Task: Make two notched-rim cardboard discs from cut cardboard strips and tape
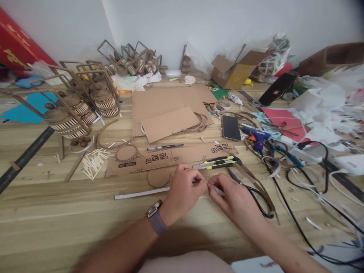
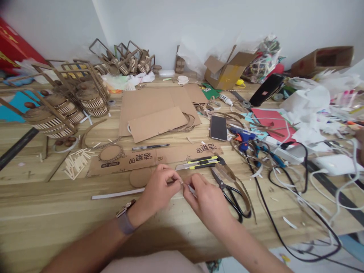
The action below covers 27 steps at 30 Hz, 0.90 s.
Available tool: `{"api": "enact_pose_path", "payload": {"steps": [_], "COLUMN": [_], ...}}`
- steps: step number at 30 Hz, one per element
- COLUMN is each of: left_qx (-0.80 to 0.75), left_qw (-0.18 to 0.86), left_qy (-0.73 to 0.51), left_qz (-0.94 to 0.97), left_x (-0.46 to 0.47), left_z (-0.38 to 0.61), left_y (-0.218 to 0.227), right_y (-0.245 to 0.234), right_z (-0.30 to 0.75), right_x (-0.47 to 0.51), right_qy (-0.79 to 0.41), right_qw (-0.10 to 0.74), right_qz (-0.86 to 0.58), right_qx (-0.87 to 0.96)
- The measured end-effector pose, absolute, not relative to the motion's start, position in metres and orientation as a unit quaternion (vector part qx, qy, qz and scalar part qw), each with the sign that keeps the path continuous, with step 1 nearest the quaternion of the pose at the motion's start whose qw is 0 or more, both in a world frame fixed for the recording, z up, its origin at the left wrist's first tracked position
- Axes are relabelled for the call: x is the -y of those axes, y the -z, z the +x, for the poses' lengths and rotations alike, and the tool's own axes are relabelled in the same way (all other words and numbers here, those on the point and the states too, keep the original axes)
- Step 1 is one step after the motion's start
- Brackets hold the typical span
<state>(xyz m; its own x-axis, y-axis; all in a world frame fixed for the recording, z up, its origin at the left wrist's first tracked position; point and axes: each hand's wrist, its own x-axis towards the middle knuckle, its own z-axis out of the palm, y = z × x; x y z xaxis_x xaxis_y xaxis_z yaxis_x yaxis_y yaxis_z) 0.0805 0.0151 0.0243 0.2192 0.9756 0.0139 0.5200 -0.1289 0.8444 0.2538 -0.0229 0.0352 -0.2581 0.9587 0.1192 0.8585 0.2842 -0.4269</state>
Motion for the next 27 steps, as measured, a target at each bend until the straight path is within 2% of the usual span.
{"api": "enact_pose_path", "payload": {"steps": [3,7,15,18,20,23,27], "left_qx": [-0.586,-0.498,-0.452,-0.452,-0.458,-0.469,-0.493], "left_qw": [0.365,0.423,0.434,0.422,0.421,0.418,0.425], "left_qy": [-0.314,-0.256,-0.199,-0.199,-0.191,-0.181,-0.169], "left_qz": [0.652,0.712,0.754,0.76,0.76,0.757,0.74], "left_x": [-0.025,-0.022,0.003,0.006,0.008,0.011,0.012], "left_z": [0.066,0.062,0.078,0.076,0.076,0.077,0.079], "left_y": [-0.029,-0.025,-0.006,-0.005,-0.004,-0.002,0.001], "right_y": [-0.034,-0.036,-0.025,-0.021,-0.016,-0.004,0.012], "right_z": [0.258,0.266,0.27,0.273,0.275,0.278,0.278], "right_x": [0.033,0.034,0.029,0.029,0.028,0.024,0.023], "right_qy": [-0.081,-0.04,-0.063,0.004,0.089,0.175,0.103], "right_qw": [0.282,0.322,0.279,0.306,0.322,0.292,0.222], "right_qz": [-0.564,-0.524,-0.531,-0.538,-0.526,-0.471,-0.452], "right_qx": [0.772,0.788,0.798,0.785,0.782,0.814,0.858]}}
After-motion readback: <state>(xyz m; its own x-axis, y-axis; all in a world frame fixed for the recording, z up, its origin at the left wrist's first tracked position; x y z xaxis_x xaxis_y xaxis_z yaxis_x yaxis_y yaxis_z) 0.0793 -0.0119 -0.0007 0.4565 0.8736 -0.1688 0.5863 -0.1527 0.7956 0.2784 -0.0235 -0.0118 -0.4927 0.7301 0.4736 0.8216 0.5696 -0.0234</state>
